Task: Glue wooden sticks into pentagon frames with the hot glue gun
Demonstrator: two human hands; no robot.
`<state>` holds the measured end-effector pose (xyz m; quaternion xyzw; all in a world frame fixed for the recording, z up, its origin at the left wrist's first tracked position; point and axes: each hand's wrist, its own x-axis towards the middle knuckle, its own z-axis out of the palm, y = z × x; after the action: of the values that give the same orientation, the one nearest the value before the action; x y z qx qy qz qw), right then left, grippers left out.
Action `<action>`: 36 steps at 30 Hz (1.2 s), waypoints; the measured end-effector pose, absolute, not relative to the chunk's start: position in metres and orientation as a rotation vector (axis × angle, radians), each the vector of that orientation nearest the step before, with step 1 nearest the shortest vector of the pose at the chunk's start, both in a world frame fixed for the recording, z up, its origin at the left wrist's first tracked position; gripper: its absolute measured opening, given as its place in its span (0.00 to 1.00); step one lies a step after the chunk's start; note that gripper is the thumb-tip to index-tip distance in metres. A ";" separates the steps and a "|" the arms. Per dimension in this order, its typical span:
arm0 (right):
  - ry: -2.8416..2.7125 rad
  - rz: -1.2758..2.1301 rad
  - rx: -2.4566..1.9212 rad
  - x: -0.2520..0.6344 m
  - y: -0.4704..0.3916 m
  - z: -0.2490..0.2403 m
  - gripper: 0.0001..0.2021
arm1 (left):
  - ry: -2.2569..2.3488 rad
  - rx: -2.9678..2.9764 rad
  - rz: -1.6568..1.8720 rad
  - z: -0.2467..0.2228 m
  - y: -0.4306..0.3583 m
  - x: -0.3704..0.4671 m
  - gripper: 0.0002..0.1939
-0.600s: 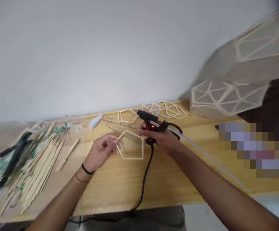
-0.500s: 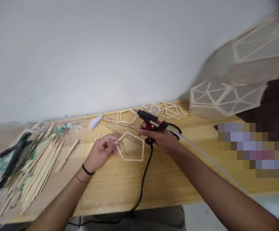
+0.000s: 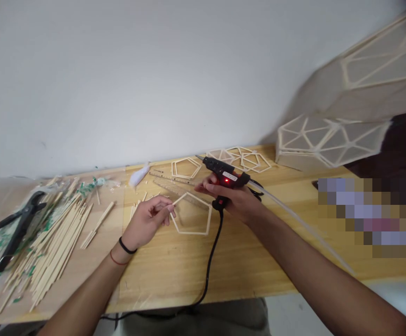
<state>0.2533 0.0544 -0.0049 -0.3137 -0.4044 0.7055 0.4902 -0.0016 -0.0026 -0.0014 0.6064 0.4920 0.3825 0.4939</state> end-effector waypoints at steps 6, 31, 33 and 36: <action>-0.871 1.801 -0.748 0.255 0.054 0.001 0.22 | 1.204 1.472 0.919 -0.001 -0.002 -0.003 0.19; -1.097 1.670 -0.775 0.252 0.057 -0.004 0.22 | 1.203 1.424 1.021 0.008 0.003 -0.011 0.20; -1.134 1.671 -0.785 0.254 0.056 -0.001 0.21 | 1.222 1.436 1.018 0.008 0.002 -0.011 0.20; -1.219 1.659 -0.819 0.255 0.054 0.002 0.21 | 1.254 1.431 1.013 0.007 0.002 -0.011 0.19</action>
<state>0.2548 0.0539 0.0016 -0.3306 -0.4922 0.6701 0.4466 -0.0109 0.0021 0.0071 0.5848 0.5124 0.4138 0.4736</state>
